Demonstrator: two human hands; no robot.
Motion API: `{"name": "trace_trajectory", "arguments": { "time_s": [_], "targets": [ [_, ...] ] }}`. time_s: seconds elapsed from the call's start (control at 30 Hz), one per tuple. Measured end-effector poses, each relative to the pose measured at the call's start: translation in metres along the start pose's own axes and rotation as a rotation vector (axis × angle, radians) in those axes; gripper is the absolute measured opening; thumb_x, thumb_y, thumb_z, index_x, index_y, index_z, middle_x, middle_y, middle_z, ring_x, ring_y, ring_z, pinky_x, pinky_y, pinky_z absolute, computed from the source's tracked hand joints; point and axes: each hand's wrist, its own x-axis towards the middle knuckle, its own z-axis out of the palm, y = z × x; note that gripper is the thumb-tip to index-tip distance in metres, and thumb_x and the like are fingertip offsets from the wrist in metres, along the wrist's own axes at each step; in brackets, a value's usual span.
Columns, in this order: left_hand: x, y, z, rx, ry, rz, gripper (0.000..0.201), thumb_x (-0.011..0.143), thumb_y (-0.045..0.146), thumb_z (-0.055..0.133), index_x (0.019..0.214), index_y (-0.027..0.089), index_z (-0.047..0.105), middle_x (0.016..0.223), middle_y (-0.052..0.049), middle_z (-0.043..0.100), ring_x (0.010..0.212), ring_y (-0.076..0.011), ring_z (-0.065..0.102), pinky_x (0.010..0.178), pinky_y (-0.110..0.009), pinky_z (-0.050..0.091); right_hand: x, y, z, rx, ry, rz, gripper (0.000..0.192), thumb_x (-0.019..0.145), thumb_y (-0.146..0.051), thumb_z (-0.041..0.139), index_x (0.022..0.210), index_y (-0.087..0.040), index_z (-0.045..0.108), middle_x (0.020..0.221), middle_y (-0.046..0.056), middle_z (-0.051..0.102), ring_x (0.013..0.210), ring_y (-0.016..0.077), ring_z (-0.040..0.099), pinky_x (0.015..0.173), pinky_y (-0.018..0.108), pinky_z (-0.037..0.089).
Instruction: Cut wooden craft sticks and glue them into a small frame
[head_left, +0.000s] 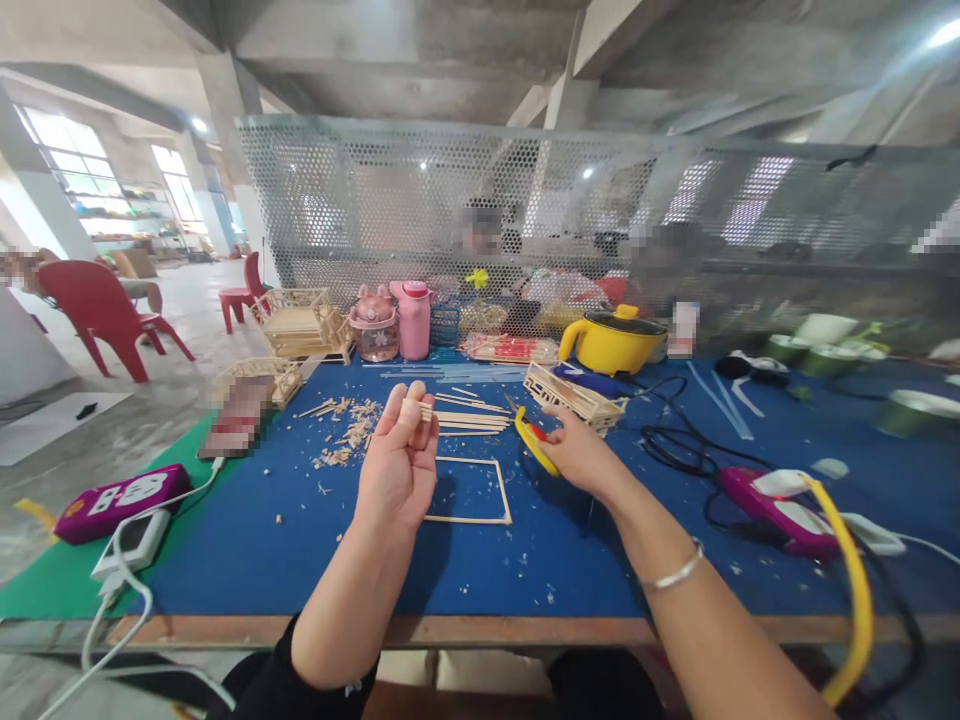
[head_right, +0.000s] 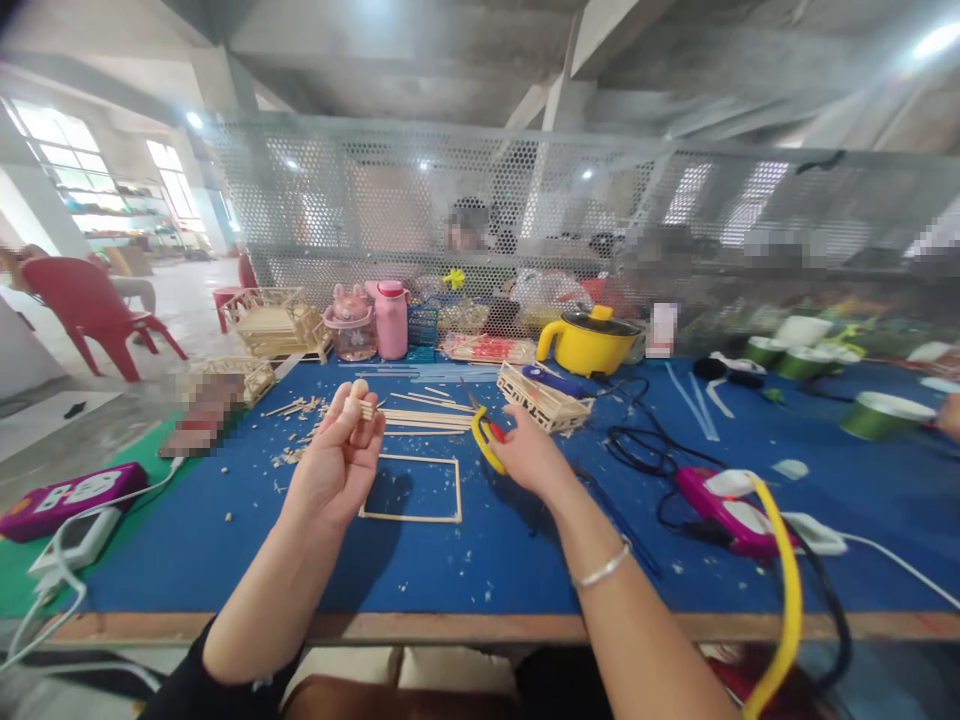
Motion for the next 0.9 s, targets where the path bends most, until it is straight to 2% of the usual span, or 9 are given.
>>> {"name": "trace_trajectory", "arguments": {
  "time_s": [0.07, 0.13, 0.23, 0.33, 0.47, 0.57, 0.67, 0.8, 0.9],
  "targets": [
    [-0.007, -0.002, 0.005, -0.023, -0.008, 0.0, 0.025, 0.084, 0.006, 0.055, 0.103, 0.023, 0.059, 0.106, 0.001, 0.07, 0.088, -0.0067, 0.067, 0.087, -0.021, 0.05, -0.036, -0.012, 0.002, 0.529, -0.085, -0.044, 0.069, 0.07, -0.025, 0.057, 0.134, -0.019, 0.032, 0.068, -0.004, 0.054, 0.051, 0.0115, 0.049, 0.046, 0.022, 0.037],
    [-0.013, -0.005, 0.01, -0.019, -0.012, 0.004, 0.026, 0.085, 0.007, 0.054, 0.104, 0.024, 0.058, 0.11, 0.001, 0.069, 0.093, -0.0074, 0.066, 0.085, -0.021, 0.05, -0.076, -0.026, 0.01, 0.886, -0.149, -0.119, 0.069, 0.063, -0.023, 0.06, 0.129, -0.024, 0.038, 0.072, -0.004, 0.053, 0.053, 0.01, 0.047, 0.046, 0.021, 0.038],
    [-0.022, -0.008, 0.016, -0.006, -0.004, 0.023, 0.028, 0.085, 0.007, 0.054, 0.107, 0.025, 0.056, 0.115, 0.0, 0.067, 0.101, -0.0089, 0.063, 0.082, -0.018, 0.05, -0.124, -0.046, 0.031, 1.078, -0.108, -0.14, 0.054, 0.061, -0.023, 0.063, 0.114, -0.024, 0.053, 0.063, -0.006, 0.047, 0.047, 0.0076, 0.039, 0.04, 0.019, 0.032],
    [-0.031, -0.011, 0.02, -0.01, -0.006, 0.029, 0.031, 0.085, 0.006, 0.054, 0.11, 0.025, 0.055, 0.115, -0.001, 0.067, 0.101, -0.0094, 0.063, 0.08, -0.017, 0.05, -0.146, -0.054, 0.052, 1.078, 0.01, -0.12, 0.043, 0.064, -0.026, 0.069, 0.104, -0.023, 0.055, 0.065, -0.005, 0.049, 0.052, 0.0081, 0.044, 0.047, 0.02, 0.041],
    [-0.044, -0.017, 0.018, -0.006, -0.046, 0.008, 0.032, 0.084, 0.004, 0.054, 0.111, 0.022, 0.055, 0.108, -0.002, 0.069, 0.094, -0.0081, 0.065, 0.078, -0.015, 0.05, -0.141, -0.052, 0.062, 1.147, 0.111, -0.12, 0.045, 0.07, -0.029, 0.069, 0.109, -0.027, 0.047, 0.079, -0.003, 0.057, 0.063, 0.0107, 0.056, 0.052, 0.02, 0.048],
    [-0.055, -0.026, 0.013, 0.047, -0.076, -0.037, 0.038, 0.082, 0.003, 0.056, 0.115, 0.02, 0.054, 0.099, -0.003, 0.071, 0.089, -0.0081, 0.066, 0.079, -0.014, 0.05, -0.129, -0.057, 0.05, 1.213, 0.207, -0.11, 0.045, 0.071, -0.033, 0.07, 0.107, -0.027, 0.043, 0.077, -0.004, 0.057, 0.061, 0.0107, 0.058, 0.047, 0.019, 0.046],
    [-0.062, -0.037, 0.008, 0.101, -0.086, -0.109, 0.042, 0.081, 0.005, 0.058, 0.12, 0.02, 0.052, 0.096, -0.003, 0.072, 0.083, -0.0092, 0.067, 0.077, -0.016, 0.052, -0.118, -0.067, 0.037, 1.231, 0.282, -0.154, 0.047, 0.069, -0.031, 0.072, 0.104, -0.027, 0.041, 0.075, -0.006, 0.059, 0.058, 0.0104, 0.059, 0.048, 0.02, 0.047],
    [-0.066, -0.047, 0.004, 0.125, -0.079, -0.187, 0.048, 0.082, 0.009, 0.058, 0.126, 0.024, 0.048, 0.105, -0.004, 0.07, 0.084, -0.0117, 0.068, 0.074, -0.02, 0.054, -0.111, -0.073, 0.038, 1.25, 0.324, -0.214, 0.047, 0.07, -0.028, 0.071, 0.104, -0.027, 0.039, 0.082, -0.004, 0.064, 0.066, 0.0125, 0.064, 0.065, 0.028, 0.055],
    [-0.068, -0.05, 0.002, 0.124, -0.049, -0.201, 0.046, 0.082, 0.009, 0.057, 0.126, 0.023, 0.048, 0.109, -0.005, 0.069, 0.087, -0.012, 0.068, 0.078, -0.02, 0.054, -0.109, -0.069, 0.046, 1.262, 0.352, -0.221, 0.048, 0.068, -0.025, 0.073, 0.104, -0.026, 0.04, 0.081, -0.004, 0.064, 0.07, 0.0136, 0.066, 0.075, 0.033, 0.055]
  ]
}}
